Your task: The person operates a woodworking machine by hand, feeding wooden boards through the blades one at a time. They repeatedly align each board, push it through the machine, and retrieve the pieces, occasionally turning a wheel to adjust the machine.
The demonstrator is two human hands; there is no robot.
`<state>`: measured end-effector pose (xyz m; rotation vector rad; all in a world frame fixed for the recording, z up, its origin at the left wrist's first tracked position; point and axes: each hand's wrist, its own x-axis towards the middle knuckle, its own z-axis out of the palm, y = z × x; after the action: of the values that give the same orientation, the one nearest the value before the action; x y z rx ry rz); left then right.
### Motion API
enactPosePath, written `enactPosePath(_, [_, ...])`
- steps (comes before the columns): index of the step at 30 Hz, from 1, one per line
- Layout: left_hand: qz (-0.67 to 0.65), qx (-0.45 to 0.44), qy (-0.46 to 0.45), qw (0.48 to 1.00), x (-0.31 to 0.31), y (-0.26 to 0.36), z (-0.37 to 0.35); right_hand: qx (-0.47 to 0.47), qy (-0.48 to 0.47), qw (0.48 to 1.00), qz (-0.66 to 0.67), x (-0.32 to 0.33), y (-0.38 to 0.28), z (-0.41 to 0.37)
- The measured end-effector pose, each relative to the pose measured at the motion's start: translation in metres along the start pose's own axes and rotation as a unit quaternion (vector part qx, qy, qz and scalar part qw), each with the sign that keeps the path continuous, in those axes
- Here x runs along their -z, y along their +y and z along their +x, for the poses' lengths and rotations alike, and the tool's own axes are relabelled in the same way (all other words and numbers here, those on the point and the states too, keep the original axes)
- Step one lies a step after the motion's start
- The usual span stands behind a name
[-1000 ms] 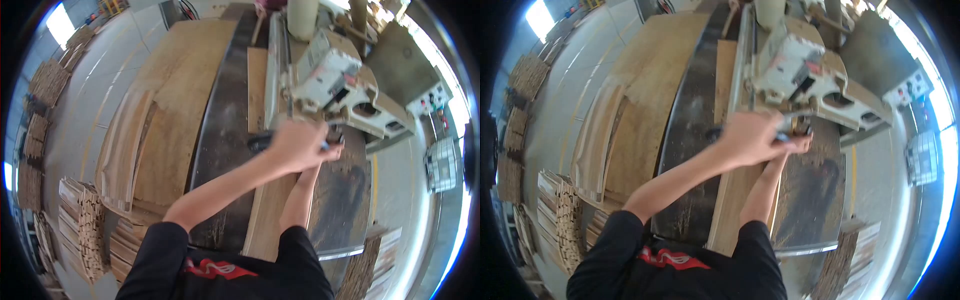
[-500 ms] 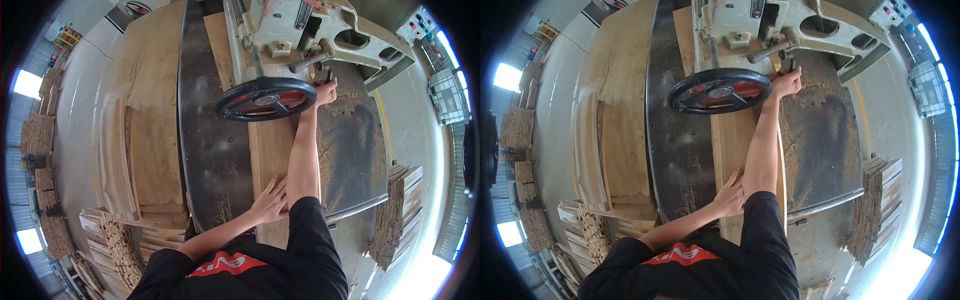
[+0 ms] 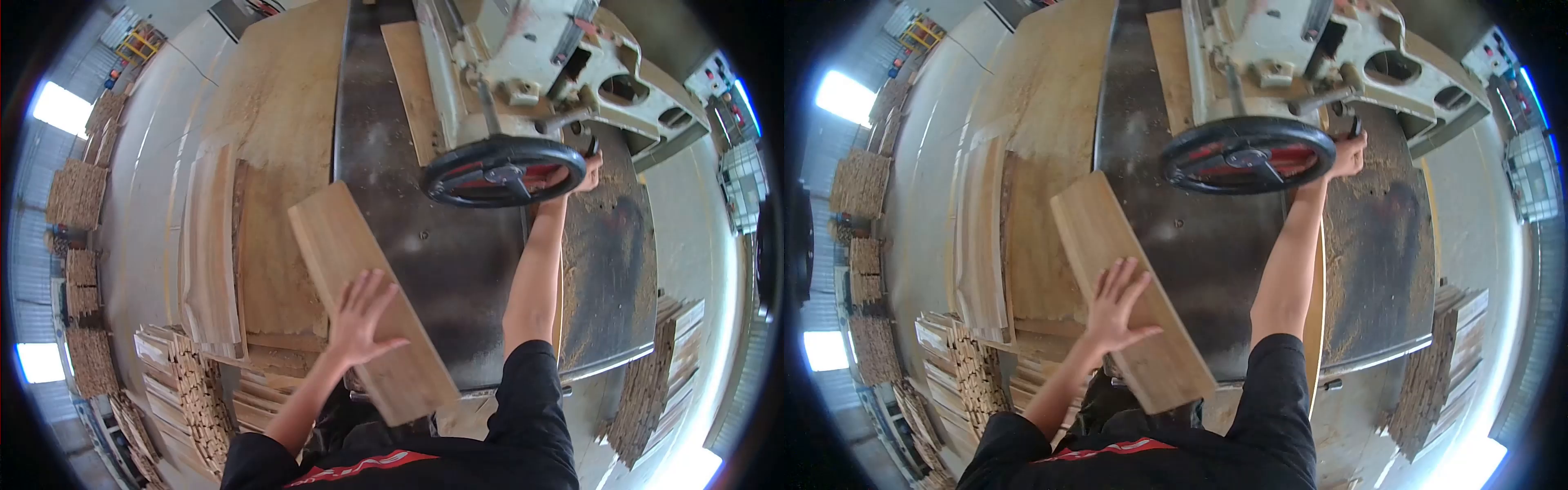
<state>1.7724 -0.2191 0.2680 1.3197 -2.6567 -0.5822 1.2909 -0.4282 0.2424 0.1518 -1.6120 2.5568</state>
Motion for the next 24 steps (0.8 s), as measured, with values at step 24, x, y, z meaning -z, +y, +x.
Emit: enactPosePath(24, [-0.665, 0.031, 0.309, 0.679, 0.047, 0.079, 0.234, -0.037, 0.005, 0.999, 0.015, -0.003, -0.007, -0.001])
